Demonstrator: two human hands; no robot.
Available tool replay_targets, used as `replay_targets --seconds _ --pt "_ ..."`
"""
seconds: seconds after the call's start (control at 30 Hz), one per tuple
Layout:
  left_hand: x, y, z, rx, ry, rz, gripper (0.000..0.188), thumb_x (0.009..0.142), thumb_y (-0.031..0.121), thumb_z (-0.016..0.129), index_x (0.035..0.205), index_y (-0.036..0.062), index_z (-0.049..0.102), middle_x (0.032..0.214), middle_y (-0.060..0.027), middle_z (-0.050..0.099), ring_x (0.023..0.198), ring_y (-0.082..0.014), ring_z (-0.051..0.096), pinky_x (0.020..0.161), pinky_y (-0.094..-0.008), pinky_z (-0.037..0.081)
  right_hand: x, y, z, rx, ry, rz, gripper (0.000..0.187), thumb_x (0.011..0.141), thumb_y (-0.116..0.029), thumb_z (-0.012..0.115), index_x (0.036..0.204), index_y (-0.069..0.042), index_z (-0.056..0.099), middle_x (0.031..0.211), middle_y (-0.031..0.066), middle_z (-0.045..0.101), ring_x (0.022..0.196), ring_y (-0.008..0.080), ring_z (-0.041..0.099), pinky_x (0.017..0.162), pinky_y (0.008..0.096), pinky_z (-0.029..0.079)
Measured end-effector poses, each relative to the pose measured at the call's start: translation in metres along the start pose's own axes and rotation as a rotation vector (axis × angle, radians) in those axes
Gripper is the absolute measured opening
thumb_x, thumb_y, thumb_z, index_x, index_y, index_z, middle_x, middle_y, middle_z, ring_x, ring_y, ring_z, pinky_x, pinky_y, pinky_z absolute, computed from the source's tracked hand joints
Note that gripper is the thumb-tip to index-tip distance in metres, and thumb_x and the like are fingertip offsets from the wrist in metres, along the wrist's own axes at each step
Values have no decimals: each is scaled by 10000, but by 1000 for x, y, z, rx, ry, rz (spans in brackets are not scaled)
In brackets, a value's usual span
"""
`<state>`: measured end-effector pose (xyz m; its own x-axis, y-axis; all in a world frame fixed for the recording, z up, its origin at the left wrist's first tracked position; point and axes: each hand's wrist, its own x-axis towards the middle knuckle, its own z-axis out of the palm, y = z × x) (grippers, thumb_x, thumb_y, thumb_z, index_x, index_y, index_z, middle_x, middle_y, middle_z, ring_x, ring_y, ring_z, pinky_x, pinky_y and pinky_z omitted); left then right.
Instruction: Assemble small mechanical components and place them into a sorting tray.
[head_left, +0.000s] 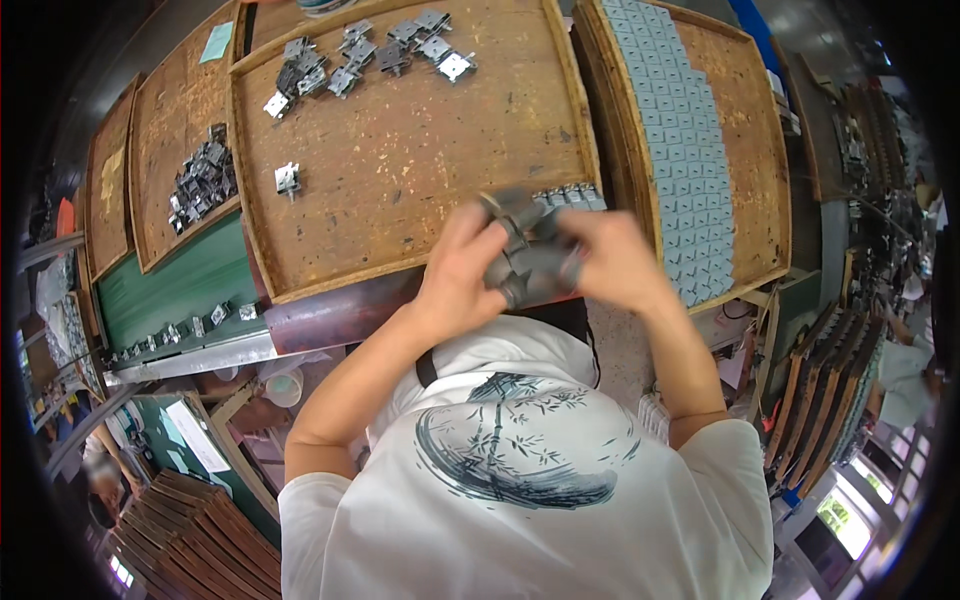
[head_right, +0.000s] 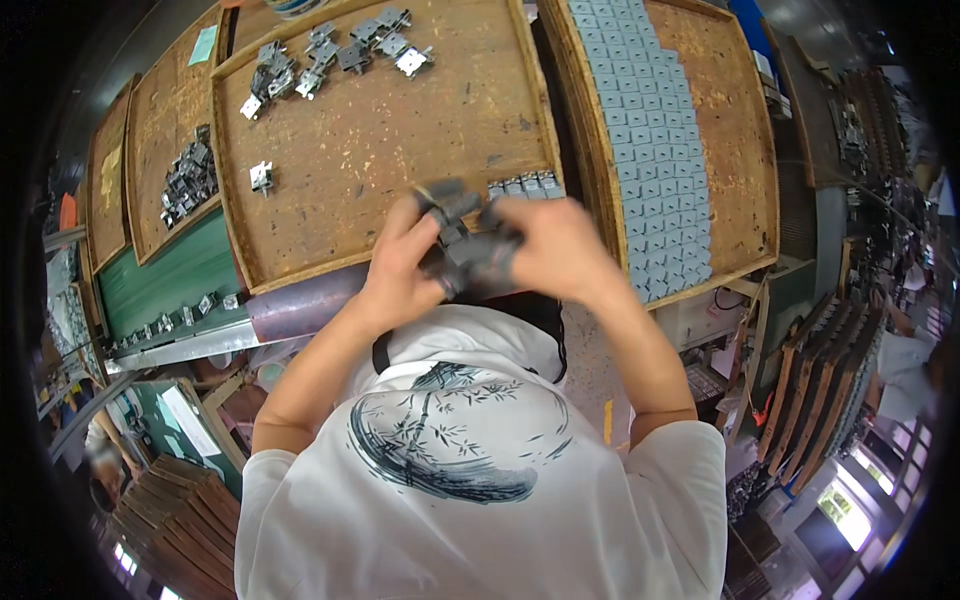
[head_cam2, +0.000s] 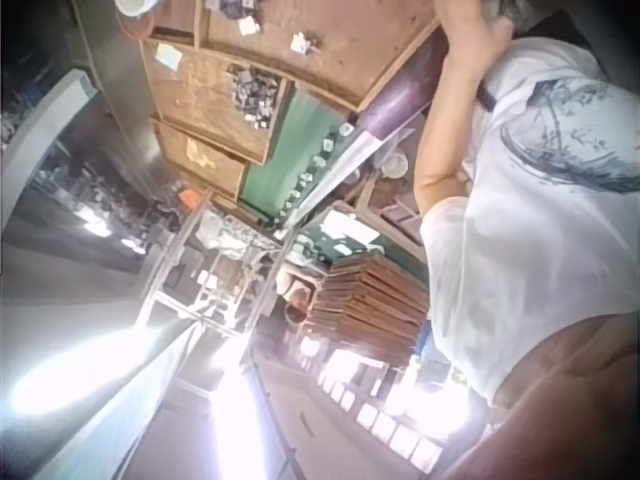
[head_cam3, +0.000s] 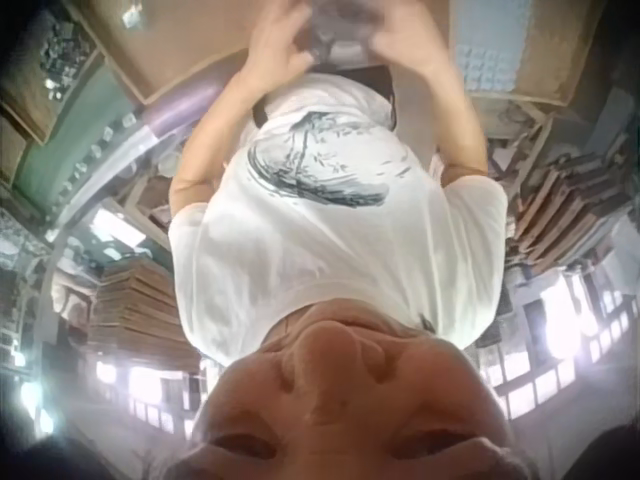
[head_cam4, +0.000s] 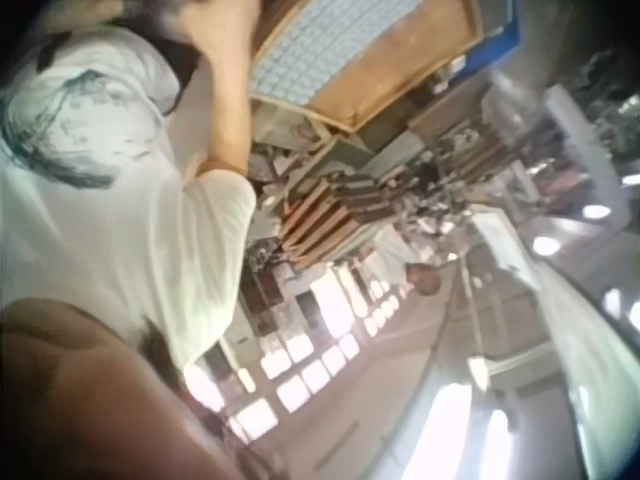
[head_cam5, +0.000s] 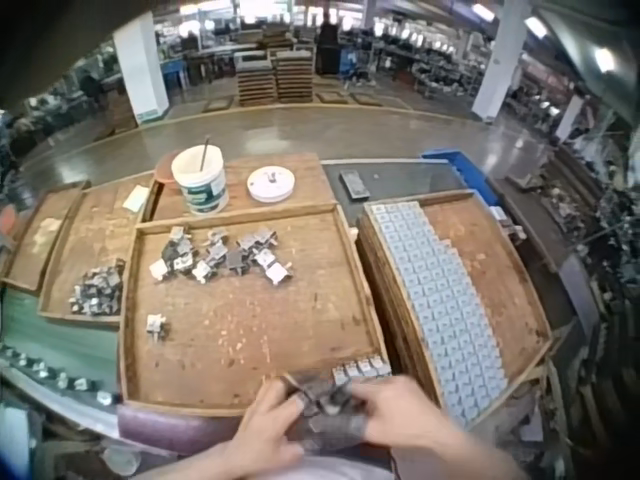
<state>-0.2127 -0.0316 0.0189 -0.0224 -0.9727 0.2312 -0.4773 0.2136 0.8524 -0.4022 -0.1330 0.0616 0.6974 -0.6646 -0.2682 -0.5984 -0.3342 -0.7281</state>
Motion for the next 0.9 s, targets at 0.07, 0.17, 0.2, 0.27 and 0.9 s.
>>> replay_targets --seconds 0.07,0.17,0.2,0.27,0.9 --pt "11 -18 8 92 62 -84 517 693 51 708 1204 59 630 1202 -223 450 1054 -393 519 906 -448 457 5 21 -36 89 304 108 232 894 -218 660 955 3 694 781 58 691 685 154 643 630 291 489" --pt "23 -46 20 -1 -122 -330 533 686 43 692 1214 53 621 1178 -237 466 1056 -415 516 902 -436 459 13 79 -100 506 567 174 214 947 -190 602 1031 -20 699 831 56 696 708 90 618 593 254 444" --pt "29 -53 24 -13 -200 -380 540 686 41 685 1221 46 614 1171 -246 473 1070 -424 514 910 -425 460 21 103 -121 488 596 160 214 947 -190 602 1031 -20 699 831 56 696 708 90 618 593 254 444" --pt "29 -64 29 -28 -278 -413 549 692 33 660 1237 24 596 1149 -270 503 1107 -440 511 934 -413 460 41 141 -157 400 801 259 210 928 -129 593 1055 0 699 864 61 715 756 135 629 682 289 493" --pt "-39 -97 -127 885 598 -628 341 781 159 724 1052 23 568 1053 -202 534 1003 -423 551 847 -491 483 141 272 -220 82 579 322 318 908 -319 708 1002 -19 661 851 17 634 755 126 547 658 278 447"
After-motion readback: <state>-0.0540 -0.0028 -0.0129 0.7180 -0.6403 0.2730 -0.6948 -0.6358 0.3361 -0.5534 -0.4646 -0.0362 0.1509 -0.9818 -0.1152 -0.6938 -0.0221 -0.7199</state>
